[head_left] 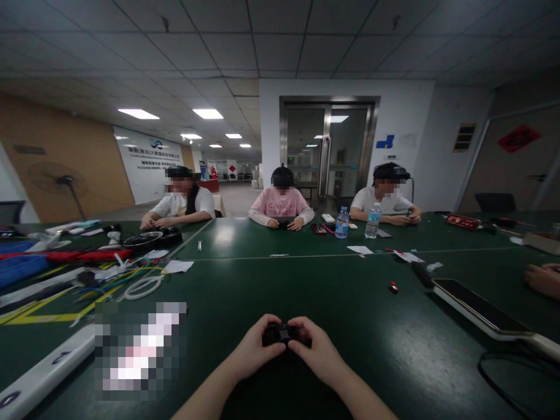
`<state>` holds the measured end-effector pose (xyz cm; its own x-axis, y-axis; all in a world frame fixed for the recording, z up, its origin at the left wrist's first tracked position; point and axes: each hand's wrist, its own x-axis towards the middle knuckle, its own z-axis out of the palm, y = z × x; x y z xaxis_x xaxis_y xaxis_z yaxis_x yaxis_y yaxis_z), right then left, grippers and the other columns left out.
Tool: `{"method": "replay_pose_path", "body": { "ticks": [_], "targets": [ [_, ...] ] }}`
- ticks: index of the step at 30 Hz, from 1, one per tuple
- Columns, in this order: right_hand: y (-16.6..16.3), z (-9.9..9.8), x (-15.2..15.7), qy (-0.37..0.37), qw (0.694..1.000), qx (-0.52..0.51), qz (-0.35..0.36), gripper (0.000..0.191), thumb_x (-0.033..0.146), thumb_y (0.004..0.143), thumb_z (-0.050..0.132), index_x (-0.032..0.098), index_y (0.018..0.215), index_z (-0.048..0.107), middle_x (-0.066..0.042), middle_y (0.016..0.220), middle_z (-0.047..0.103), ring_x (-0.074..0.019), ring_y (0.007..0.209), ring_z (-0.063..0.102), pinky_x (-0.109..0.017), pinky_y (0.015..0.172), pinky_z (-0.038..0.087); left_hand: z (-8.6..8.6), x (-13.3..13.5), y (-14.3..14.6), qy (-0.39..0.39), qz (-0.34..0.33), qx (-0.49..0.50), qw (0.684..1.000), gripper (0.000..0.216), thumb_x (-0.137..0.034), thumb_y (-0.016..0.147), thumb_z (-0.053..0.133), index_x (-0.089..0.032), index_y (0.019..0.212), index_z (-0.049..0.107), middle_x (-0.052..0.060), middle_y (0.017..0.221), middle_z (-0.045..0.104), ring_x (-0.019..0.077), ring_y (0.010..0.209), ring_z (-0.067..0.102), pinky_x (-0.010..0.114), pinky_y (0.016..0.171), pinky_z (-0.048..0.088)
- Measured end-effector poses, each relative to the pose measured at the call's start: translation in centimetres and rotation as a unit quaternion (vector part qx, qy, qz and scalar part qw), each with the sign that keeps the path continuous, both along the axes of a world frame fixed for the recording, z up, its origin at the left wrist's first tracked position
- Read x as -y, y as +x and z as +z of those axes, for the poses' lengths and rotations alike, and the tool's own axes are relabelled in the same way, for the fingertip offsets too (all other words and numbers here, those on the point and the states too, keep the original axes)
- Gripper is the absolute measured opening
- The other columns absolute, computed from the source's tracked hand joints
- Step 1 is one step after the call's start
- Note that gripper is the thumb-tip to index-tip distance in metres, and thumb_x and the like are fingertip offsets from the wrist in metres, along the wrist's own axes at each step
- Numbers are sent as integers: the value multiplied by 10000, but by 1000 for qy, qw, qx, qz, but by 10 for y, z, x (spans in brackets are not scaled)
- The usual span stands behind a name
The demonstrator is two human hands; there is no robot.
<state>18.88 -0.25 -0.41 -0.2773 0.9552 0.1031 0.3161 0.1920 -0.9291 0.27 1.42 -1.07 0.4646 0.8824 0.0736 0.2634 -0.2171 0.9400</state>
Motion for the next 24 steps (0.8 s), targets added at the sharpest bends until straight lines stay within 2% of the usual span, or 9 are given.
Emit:
{"method": "replay_pose_path", "body": {
  "ticks": [12,21,24],
  "targets": [
    [4,-1,2,-20,999,30,1,290,203,743,547,264,1026,551,3,928,606,-189,876,585,-341,783,456,6,4,1,13,20,-26,999,344,-190,701,617,-209,1020,490,24,991,558,192,916,546,316,802,437],
    [5,-9,-4,-9,1000,9,1,298,207,752,543,272,1042,540,7,908,618,-192,867,601,-344,779,459,1,1,-1,-15,23,-14,1000,549,-168,707,608,-215,1213,401,80,1188,525,223,1067,516,369,930,400],
    [4,-7,-3,-4,1000,16,-3,305,197,741,550,262,1039,542,3,885,617,-186,840,600,-336,763,467,0,0,-1,-8,12,-16,1000,467,-183,719,596,-220,1159,443,59,1130,554,212,1034,533,360,913,413]
  ]
}}
